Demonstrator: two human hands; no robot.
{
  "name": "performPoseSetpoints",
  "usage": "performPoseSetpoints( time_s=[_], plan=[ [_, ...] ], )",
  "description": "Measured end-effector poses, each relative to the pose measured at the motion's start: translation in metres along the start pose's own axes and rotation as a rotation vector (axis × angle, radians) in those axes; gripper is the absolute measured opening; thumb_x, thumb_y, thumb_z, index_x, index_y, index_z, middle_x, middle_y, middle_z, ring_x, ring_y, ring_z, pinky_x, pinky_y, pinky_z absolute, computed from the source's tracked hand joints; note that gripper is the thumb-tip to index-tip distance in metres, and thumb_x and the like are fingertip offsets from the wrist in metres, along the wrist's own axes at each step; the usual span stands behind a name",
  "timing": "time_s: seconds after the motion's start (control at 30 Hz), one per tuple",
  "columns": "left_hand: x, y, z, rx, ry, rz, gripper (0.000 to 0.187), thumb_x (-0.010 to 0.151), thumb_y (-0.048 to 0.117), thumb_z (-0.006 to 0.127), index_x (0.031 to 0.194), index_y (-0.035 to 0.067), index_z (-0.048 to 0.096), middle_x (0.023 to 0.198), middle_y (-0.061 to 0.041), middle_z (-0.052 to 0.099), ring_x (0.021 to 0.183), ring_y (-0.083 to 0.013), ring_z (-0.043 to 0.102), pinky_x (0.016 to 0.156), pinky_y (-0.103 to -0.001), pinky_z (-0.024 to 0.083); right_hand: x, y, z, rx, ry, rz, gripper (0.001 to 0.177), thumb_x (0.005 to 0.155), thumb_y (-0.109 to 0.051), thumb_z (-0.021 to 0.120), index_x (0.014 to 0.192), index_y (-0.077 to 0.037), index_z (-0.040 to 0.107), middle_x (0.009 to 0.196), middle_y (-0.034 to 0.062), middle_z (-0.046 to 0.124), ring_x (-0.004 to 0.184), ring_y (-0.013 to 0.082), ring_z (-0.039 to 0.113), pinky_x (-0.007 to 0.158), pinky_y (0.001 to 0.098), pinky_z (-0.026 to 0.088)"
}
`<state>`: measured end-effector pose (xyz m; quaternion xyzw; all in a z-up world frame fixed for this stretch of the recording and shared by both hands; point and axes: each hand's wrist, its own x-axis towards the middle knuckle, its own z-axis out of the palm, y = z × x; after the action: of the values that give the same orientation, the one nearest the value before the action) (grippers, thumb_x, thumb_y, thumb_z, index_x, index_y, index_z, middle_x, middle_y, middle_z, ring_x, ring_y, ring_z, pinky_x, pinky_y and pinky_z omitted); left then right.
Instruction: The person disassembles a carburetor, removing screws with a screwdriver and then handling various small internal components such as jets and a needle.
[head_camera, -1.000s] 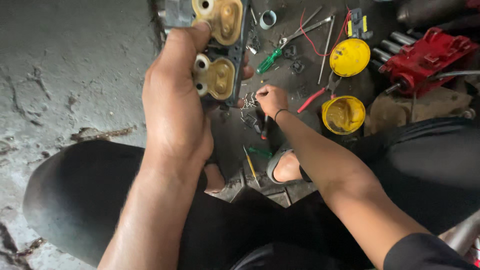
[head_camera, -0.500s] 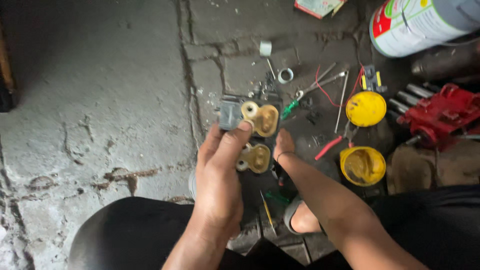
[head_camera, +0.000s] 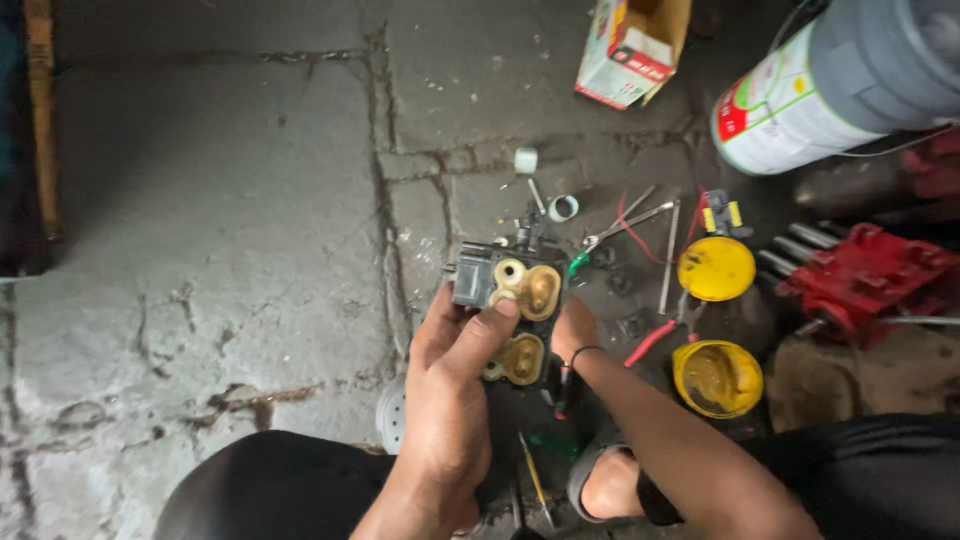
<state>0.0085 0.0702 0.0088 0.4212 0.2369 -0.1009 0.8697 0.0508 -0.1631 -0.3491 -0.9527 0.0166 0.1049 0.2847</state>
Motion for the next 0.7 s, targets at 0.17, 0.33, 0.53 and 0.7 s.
performPoseSetpoints(
  time_s=[0.17,0.33,0.53,0.7],
  plan=[
    [-0.003,-0.006,0.005,-0.029,-0.054,0.059,0.030,0.087,0.012,0.066,0.115,0.002,0.065,0.105,-0.008,0.072,0.096,-0.0167,0.065,0.088,-0.032,0.049,0.033,-0.067,-0.123,-0.005,0.009,-0.215,0.027,0.075,-0.027,0.082,0.092,-0.008,0.073,0.083,0.0150,0.074,0.078,0.0318,0.071,0.068,0.0421,0.054],
    [-0.007,-0.007,0.009,0.025,-0.124,0.095,0.022,0.088,0.007,0.069,0.109,0.001,0.065,0.095,-0.007,0.070,0.082,-0.0140,0.061,0.071,-0.030,0.049,0.022,-0.162,-0.265,0.723,-0.072,-0.042,0.008,0.087,-0.006,0.067,0.095,-0.007,0.066,0.074,-0.0020,0.061,0.062,0.0077,0.054,0.055,0.0248,0.043],
    [-0.011,-0.005,0.019,0.152,-0.094,0.172,0.020,0.086,0.011,0.072,0.103,0.001,0.066,0.085,-0.004,0.070,0.072,-0.0104,0.062,0.062,-0.028,0.050,-0.087,-0.231,-0.345,0.688,0.128,-0.346,0.018,0.091,0.000,0.071,0.105,-0.007,0.063,0.094,-0.0006,0.066,0.074,0.0028,0.052,0.064,0.0183,0.040],
    [-0.012,-0.012,0.023,0.401,-0.055,0.220,0.023,0.088,0.017,0.074,0.098,-0.001,0.066,0.078,-0.006,0.069,0.066,-0.0101,0.060,0.057,-0.028,0.048,-0.116,-0.250,-0.327,0.451,0.257,-0.669,0.025,0.095,0.003,0.073,0.116,-0.006,0.062,0.105,0.0003,0.070,0.093,0.0075,0.067,0.081,0.0223,0.053]
  ],
)
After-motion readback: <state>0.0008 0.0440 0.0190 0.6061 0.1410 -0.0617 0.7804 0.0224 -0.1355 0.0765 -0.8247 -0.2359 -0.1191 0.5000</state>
